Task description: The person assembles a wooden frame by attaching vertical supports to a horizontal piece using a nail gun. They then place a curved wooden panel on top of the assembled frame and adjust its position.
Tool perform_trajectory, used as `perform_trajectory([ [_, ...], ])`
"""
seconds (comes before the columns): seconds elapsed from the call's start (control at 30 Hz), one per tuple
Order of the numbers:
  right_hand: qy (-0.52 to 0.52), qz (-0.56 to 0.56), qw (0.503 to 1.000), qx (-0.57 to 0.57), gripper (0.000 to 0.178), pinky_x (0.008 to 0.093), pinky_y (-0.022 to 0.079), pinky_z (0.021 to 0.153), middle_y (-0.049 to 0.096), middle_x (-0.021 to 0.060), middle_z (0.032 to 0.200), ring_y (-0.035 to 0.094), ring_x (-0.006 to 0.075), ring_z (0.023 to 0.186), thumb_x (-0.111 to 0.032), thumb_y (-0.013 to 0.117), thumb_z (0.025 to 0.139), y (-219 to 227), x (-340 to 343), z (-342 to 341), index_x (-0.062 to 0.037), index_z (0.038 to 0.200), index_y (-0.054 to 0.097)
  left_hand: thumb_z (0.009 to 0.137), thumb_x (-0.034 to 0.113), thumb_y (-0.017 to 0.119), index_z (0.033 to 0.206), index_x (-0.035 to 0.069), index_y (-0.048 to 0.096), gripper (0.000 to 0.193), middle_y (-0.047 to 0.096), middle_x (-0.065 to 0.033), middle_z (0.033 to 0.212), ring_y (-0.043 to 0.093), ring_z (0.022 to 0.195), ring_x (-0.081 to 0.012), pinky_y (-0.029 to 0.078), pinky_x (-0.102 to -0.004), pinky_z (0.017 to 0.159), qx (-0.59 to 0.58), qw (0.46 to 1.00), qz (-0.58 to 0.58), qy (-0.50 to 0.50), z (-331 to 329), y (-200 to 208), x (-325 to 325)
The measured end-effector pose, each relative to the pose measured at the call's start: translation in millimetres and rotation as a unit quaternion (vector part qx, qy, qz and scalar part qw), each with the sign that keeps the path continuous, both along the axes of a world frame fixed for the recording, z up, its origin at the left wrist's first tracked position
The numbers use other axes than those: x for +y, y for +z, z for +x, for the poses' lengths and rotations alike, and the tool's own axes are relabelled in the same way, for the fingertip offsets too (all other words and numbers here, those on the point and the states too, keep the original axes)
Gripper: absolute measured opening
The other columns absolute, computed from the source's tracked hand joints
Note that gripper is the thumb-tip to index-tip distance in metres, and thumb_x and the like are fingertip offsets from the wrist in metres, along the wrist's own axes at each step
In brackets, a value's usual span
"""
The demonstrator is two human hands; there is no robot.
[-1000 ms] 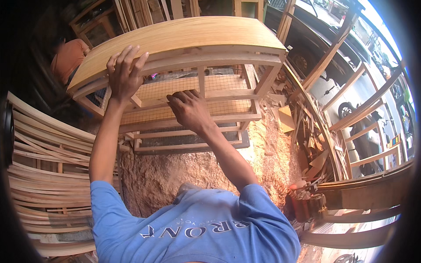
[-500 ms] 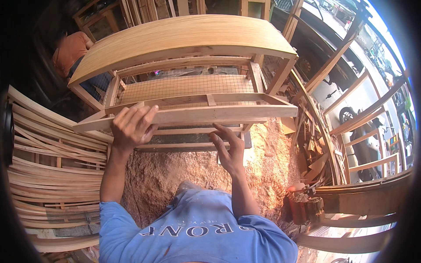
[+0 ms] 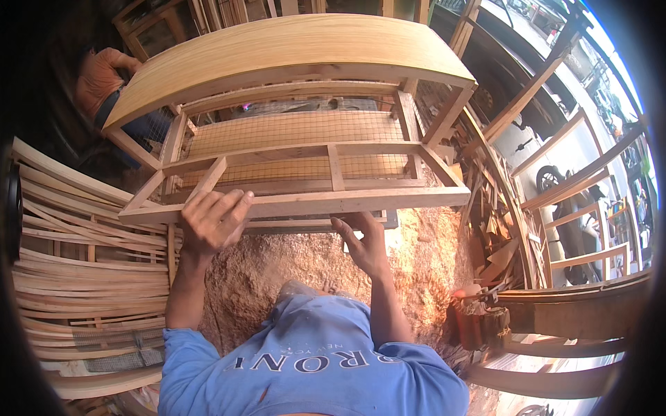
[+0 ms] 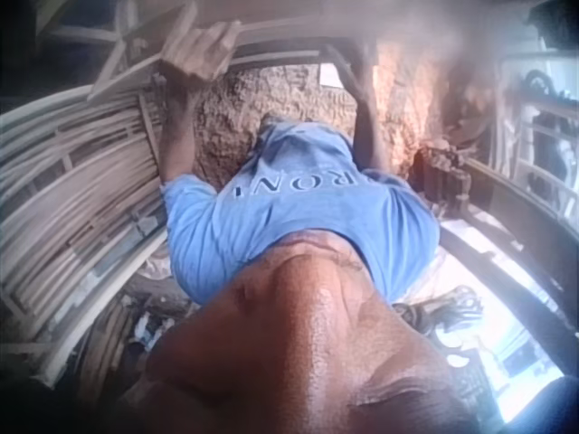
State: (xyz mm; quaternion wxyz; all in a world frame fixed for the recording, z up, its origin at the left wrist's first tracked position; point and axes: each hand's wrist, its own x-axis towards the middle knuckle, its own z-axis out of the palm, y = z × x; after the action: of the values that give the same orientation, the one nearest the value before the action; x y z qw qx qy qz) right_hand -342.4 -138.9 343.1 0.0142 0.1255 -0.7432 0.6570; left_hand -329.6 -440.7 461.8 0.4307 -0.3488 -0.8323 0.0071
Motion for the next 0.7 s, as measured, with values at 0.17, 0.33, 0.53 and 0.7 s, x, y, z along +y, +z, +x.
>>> perform_trajectory([
  [0.17,0.013,0.005,1.0,-0.024,0.049,0.0338,0.057,0.086,0.075,0.0155,0.109,0.073,0.0202,0.098,-0.021,0.07,0.098,12,1,-7,-0.0011,0.14,0.056,0.082,0.017,0.081,0.12,0.013,0.072,0.039,0.074,-0.0044,0.088,0.07,0.071,-0.0159,0.06,-0.0305,0.062,-0.002,1.0,-0.011,-0.01,-42,35,-8],
  [0.33,0.058,0.079,0.994,-0.05,0.047,0.0379,0.057,0.089,0.075,0.0159,0.112,0.074,0.0263,0.102,-0.026,0.069,0.099,9,-3,-6,-0.0021,0.138,0.058,0.078,0.017,0.084,0.128,0.012,0.068,0.053,0.075,-0.005,0.092,0.072,0.074,-0.016,0.06,-0.0297,0.065,0.005,0.999,-0.037,0.003,-98,69,-16],
  [0.53,0.084,0.137,0.986,-0.037,0.043,0.0355,0.058,0.079,0.076,0.0137,0.106,0.074,0.0211,0.093,-0.026,0.068,0.099,5,1,-8,-0.0015,0.135,0.061,0.07,0.006,0.082,0.125,0.009,0.069,0.056,0.071,-0.0049,0.093,0.07,0.078,-0.0191,0.057,-0.0328,0.066,0.042,0.996,-0.081,0.013,-132,81,-14],
  [0.7,0.023,0.124,0.99,0.057,0.036,0.0356,0.059,0.081,0.076,0.0148,0.101,0.075,0.0234,0.089,-0.016,0.069,0.097,16,-5,-28,-0.0003,0.129,0.064,0.07,0.006,0.083,0.128,0.012,0.069,0.06,0.071,-0.0037,0.093,0.069,0.077,-0.0191,0.057,-0.0328,0.065,0.061,0.994,-0.084,0.015,-130,77,-17],
])
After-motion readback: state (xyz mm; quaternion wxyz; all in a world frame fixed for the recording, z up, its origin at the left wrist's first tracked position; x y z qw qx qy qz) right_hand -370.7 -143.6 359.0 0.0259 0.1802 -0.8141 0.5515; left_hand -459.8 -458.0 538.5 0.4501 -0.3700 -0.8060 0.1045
